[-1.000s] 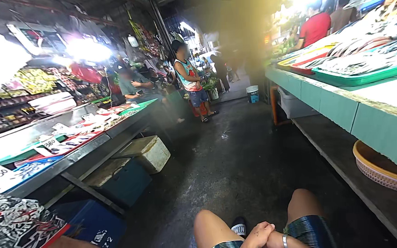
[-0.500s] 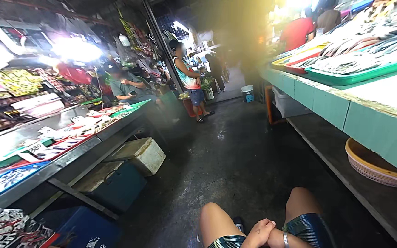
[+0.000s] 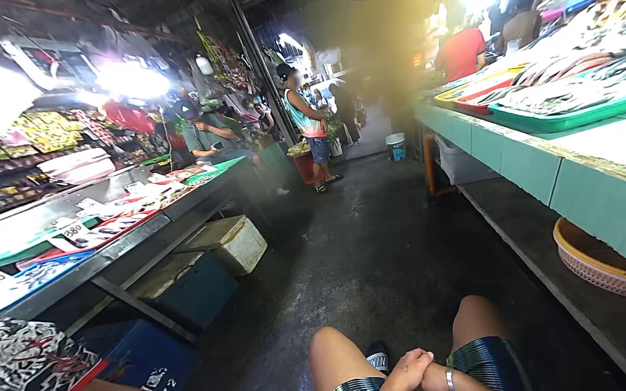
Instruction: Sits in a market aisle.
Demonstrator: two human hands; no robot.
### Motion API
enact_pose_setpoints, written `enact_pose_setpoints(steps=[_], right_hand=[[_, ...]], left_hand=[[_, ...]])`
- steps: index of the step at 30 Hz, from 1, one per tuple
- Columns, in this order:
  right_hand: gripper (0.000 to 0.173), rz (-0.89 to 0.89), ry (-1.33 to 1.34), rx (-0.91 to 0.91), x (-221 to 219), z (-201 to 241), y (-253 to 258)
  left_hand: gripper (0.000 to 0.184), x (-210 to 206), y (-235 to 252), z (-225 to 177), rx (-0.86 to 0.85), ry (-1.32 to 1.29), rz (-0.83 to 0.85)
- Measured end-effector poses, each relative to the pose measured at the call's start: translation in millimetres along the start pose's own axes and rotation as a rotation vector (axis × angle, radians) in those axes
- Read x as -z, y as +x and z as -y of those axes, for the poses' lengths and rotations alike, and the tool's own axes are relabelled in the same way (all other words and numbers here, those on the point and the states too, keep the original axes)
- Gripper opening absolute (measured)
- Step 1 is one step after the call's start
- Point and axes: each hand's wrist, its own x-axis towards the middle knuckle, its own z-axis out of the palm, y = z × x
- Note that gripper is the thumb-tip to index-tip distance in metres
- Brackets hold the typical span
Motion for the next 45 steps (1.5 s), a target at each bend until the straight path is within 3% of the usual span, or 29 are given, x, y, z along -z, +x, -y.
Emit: enact_pose_setpoints(steps=[10,18,24,31,45], right_hand=[[0.04,-0.053,0.077,-0.02,7.6,-2.5,-8.4],[0.039,0.077,-0.076,0.027,18.0,42.6,-19.6],[0.039,0.027,-0.045,0.035,3.9,8.6,-2.5],[0.039,-0.023,0.087,-0.081,11.7,6.5,-12.0],[0.037,0.126,-0.172,0.038,16.3,37.4,-15.1]], left_hand=[[0.05,-4.2,7.9,-13.5,-0.009,0.004,0.006],[0.05,0.3,-3.2,-1.1,-0.023,-0.043,-0.013],[0.052,-0.4,-2.0,-2.4,-0.019,-0.014,-0.002],[0.051,-3.4,7.6,-13.6,-0.013,0.01,0.003],[0.051,0.9,-6.0,-3.5,-0.004,-0.045,-0.015]])
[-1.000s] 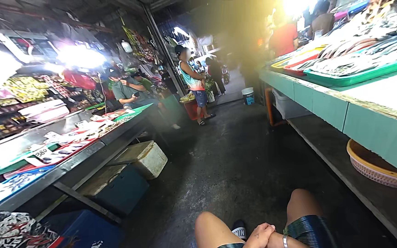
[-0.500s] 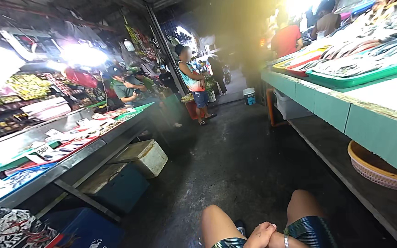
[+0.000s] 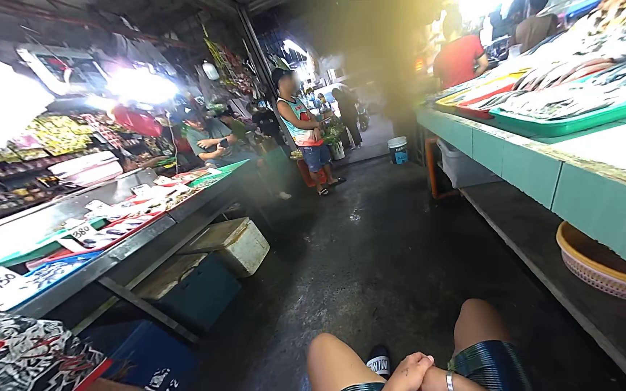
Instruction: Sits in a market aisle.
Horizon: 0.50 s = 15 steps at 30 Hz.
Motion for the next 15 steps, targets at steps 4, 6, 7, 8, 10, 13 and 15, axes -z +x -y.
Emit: enact_pose_setpoints(steps=[4,6,7,8,10,13,15], right_hand=[[0.041,0.001,-0.042,-0.021,10.5,11.3,-13.4],[0.042,-0.044,0.021,-0.015,14.6,12.2,-19.7],[0.043,-0.062,0.059,-0.018,15.9,11.1,-21.9],[0.043,-0.096,0.117,-0.032,12.9,4.0,-19.4],[0.042,-0.152,0.208,-0.061,-0.9,-18.2,-6.6],[0.041,-0.125,0.225,-0.1,-7.3,-26.5,0.2],[0.041,-0.107,0.208,-0.092,-8.8,-26.9,2.6]], left_hand=[[0.05,-3.6,5.4,-1.0,-0.014,0.007,0.002],[0.051,-2.7,7.1,-7.7,-0.01,0.026,0.022],[0.052,-1.9,7.4,-11.4,-0.006,0.034,0.031],[0.052,-2.2,8.5,-13.1,-0.004,0.037,0.033],[0.05,-5.3,11.0,-13.6,0.002,0.037,0.018],[0.05,-7.1,11.9,-12.2,0.005,0.029,0.013],[0.05,-6.3,10.4,-9.7,0.007,0.027,0.013]])
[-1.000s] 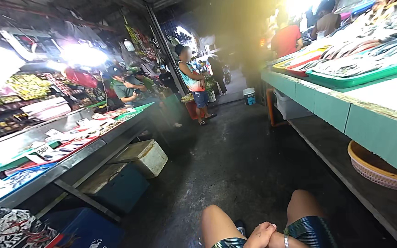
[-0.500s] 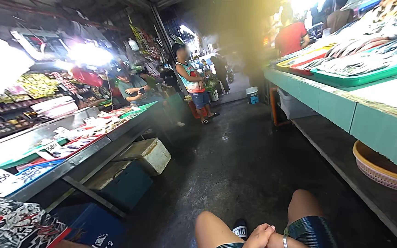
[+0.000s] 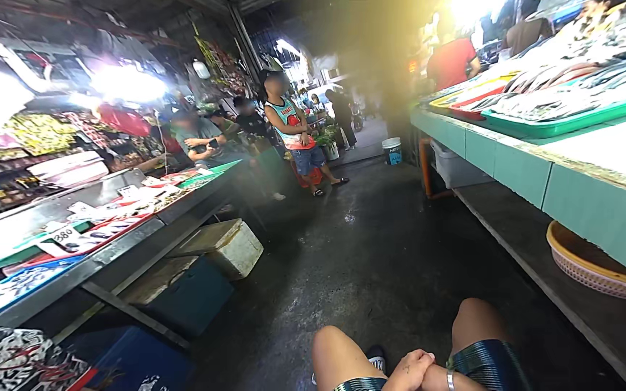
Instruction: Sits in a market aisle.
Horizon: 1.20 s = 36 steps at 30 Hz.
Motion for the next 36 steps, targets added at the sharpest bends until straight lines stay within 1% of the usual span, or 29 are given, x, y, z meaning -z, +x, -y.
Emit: enact_pose_setpoints(steps=[2,6,8,11,14,20,23,26,30,33,36], right_hand=[[0.041,0.024,-0.045,0.032,-1.2,2.3,2.7],[0.041,0.087,-0.109,0.048,2.5,23.7,-3.2],[0.042,0.086,-0.125,0.053,-0.5,19.1,0.9],[0.042,0.045,-0.111,0.062,-7.3,1.2,10.0],[0.042,0.032,-0.09,0.066,-1.6,-0.9,5.8],[0.041,-0.031,0.011,0.003,-3.2,-13.8,6.9],[0.041,-0.028,0.017,-0.004,-5.2,-11.9,7.7],[0.04,-0.015,-0.01,0.039,-9.6,-13.1,13.3],[0.041,0.019,-0.041,0.059,-6.8,2.3,8.4],[0.042,0.013,-0.061,0.086,-13.7,-9.8,16.8],[0.042,-0.014,-0.022,0.06,-13.1,-17.4,16.5]], left_hand=[[0.05,2.1,-3.8,2.0,0.006,-0.011,0.004],[0.05,5.2,-7.7,11.9,-0.002,-0.025,-0.003],[0.05,4.7,-8.4,16.1,-0.008,-0.032,-0.017],[0.051,4.3,-9.4,11.3,0.003,-0.02,-0.01],[0.051,2.4,-4.7,5.6,-0.011,-0.009,-0.011],[0.05,0.2,2.5,1.1,-0.029,0.012,-0.003],[0.05,0.4,1.1,3.4,-0.017,0.0,0.0],[0.05,2.2,-2.7,7.1,0.001,-0.019,-0.007],[0.051,4.4,-6.2,14.5,-0.011,-0.014,-0.016],[0.052,4.8,-8.7,12.9,-0.001,0.003,-0.01],[0.052,3.1,-3.4,11.6,-0.008,0.025,-0.008]])
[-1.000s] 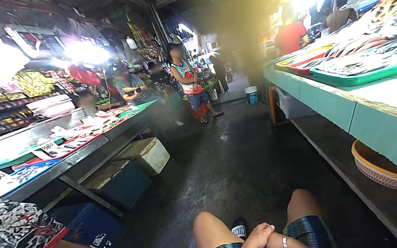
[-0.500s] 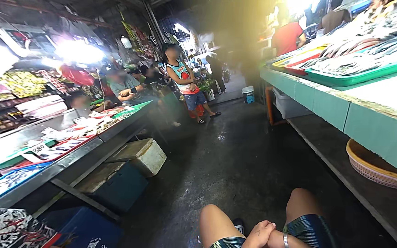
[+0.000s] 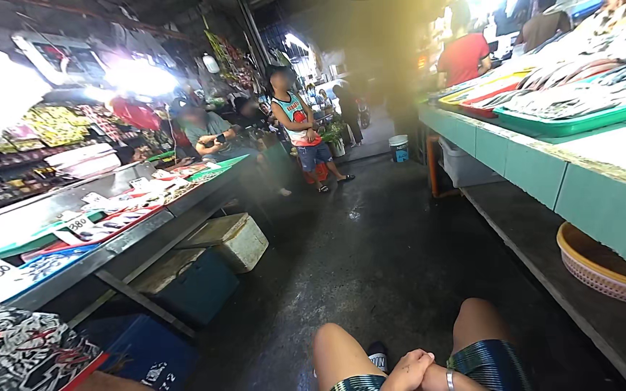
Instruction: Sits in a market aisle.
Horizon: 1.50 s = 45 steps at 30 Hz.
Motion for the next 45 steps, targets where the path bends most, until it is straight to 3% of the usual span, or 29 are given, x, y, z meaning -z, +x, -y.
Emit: enact_pose_setpoints(steps=[2,7,17,21,28,39,45], right_hand=[[0.044,-0.039,0.02,-0.016,-0.5,-10.3,1.4],[0.046,-0.023,0.025,-0.07,11.5,14.3,-15.7],[0.042,-0.02,0.009,-0.016,-5.7,10.5,-6.2],[0.041,0.035,0.023,-0.09,16.6,45.2,-25.5],[0.036,-0.012,0.043,-0.234,26.0,49.8,-37.8],[0.036,-0.015,0.085,-0.186,21.4,57.7,-32.4],[0.04,-0.014,0.076,-0.123,14.9,33.5,-27.7]], left_hand=[[0.052,-1.8,4.9,-2.3,-0.015,0.015,0.001],[0.051,-7.4,13.3,-1.2,-0.019,0.01,-0.004],[0.051,-1.1,-0.9,6.6,-0.004,-0.023,-0.016],[0.049,1.5,-4.4,-2.6,-0.003,-0.003,-0.008],[0.052,-3.0,3.4,-8.9,0.001,-0.007,-0.021],[0.055,3.0,-5.0,-3.3,0.009,-0.008,-0.014],[0.054,0.6,-3.9,-7.0,0.012,0.038,0.007]])
